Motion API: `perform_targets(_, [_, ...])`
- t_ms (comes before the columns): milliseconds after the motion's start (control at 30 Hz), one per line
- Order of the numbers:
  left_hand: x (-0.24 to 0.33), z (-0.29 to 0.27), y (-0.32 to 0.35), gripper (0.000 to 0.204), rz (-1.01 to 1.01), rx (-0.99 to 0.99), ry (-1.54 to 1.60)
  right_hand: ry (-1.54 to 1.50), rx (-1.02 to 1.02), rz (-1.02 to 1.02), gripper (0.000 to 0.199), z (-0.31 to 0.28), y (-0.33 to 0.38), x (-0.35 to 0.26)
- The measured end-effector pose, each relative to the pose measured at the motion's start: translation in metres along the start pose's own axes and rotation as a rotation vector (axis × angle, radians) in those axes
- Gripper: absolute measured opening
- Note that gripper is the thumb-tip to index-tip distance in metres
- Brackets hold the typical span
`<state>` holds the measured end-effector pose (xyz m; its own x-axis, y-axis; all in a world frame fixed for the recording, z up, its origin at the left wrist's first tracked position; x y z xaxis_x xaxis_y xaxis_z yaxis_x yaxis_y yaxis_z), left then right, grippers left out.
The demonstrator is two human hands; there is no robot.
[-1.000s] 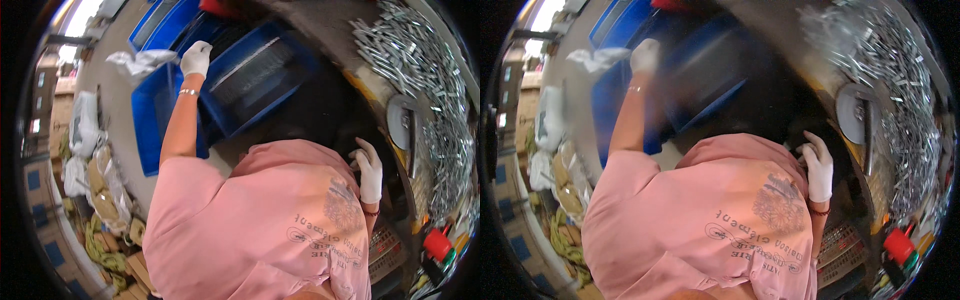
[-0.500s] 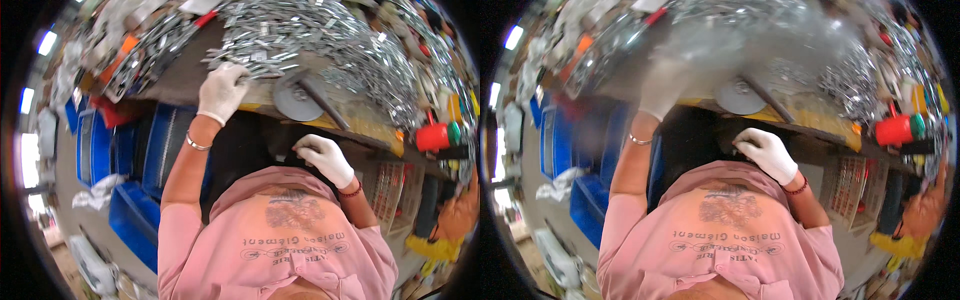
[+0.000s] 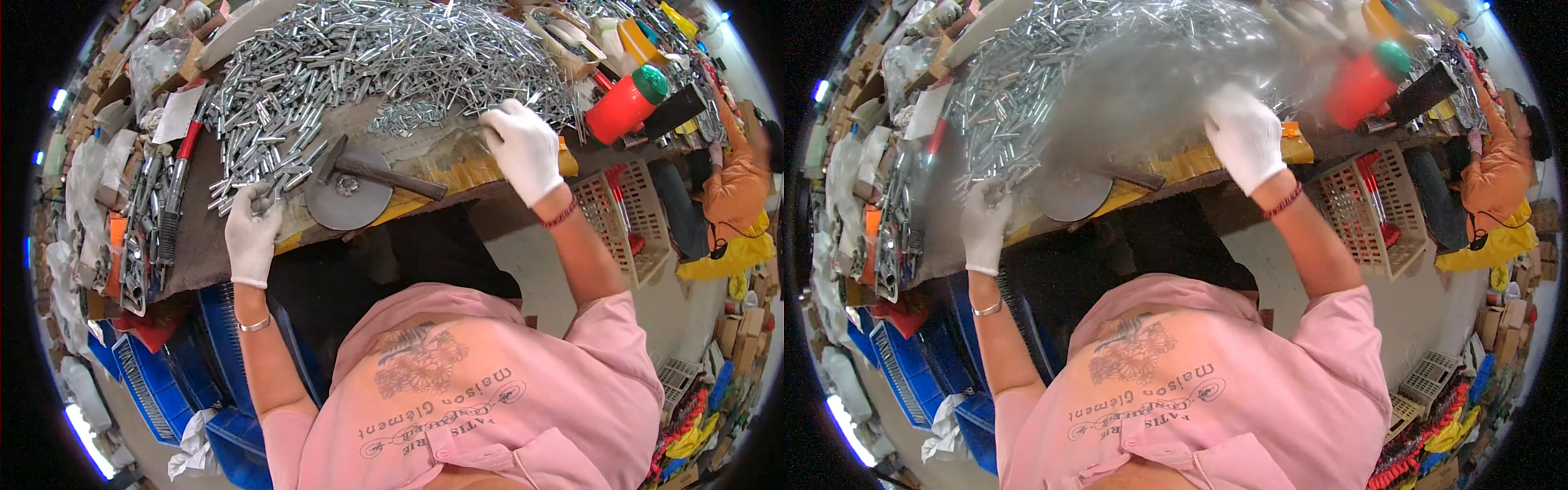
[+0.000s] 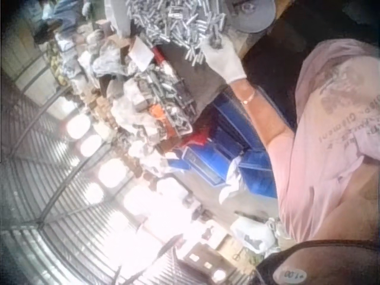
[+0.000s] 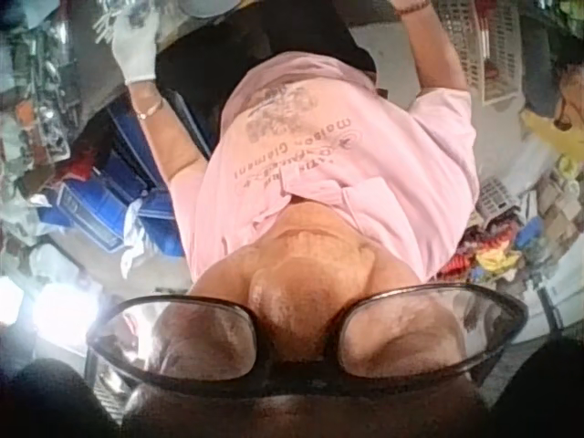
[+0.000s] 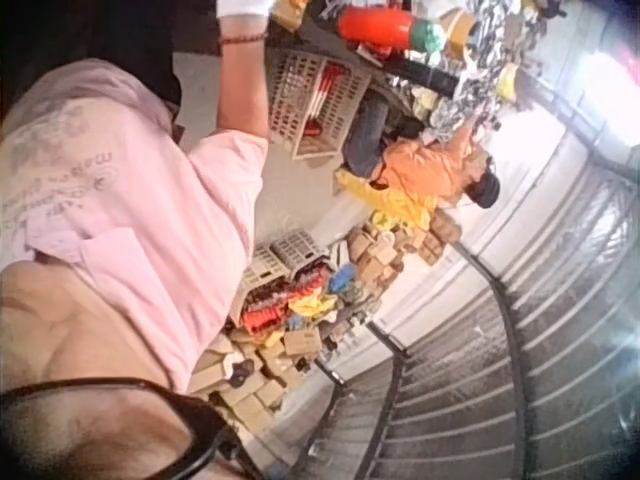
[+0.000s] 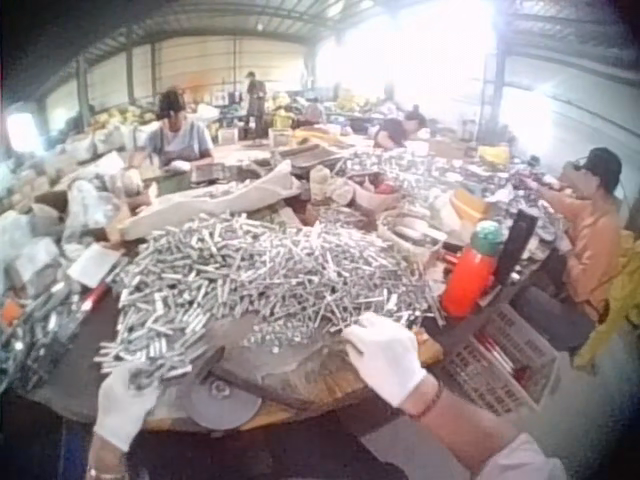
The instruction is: Manually assembling small metal pins with washers and placing them into organized trays at a manufacturing workbench.
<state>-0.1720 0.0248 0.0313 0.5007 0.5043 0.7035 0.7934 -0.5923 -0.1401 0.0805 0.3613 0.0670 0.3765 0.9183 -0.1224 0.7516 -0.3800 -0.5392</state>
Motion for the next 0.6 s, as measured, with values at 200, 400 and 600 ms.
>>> perform_targets(200, [0.023,0.02,0.03,0.039,-0.249,-0.147,0.816,0.242,-0.06,-0.193,0.009,0.046,-0.034,0.016])
perform_targets(400, [0.038,0.042,0.039,0.026,-0.288,-0.24,0.796,0.275,-0.125,-0.196,0.006,0.05,-0.037,0.019])
perform_targets(600, [0.046,0.052,0.035,0.02,-0.204,-0.21,0.567,0.021,-0.112,-0.152,0.008,0.016,-0.034,-0.008])
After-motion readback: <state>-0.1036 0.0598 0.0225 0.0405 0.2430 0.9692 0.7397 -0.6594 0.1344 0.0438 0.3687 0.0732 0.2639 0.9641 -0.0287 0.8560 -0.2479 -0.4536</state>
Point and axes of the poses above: each hand's wrist, its own y-axis away from the middle knuckle, its own z-axis out of the palm, x = y × z, the point moved 7 cm from there along -y, towards the middle knuckle, and after that the axes turned 3 degrees about -x, right-handed, at the moved point
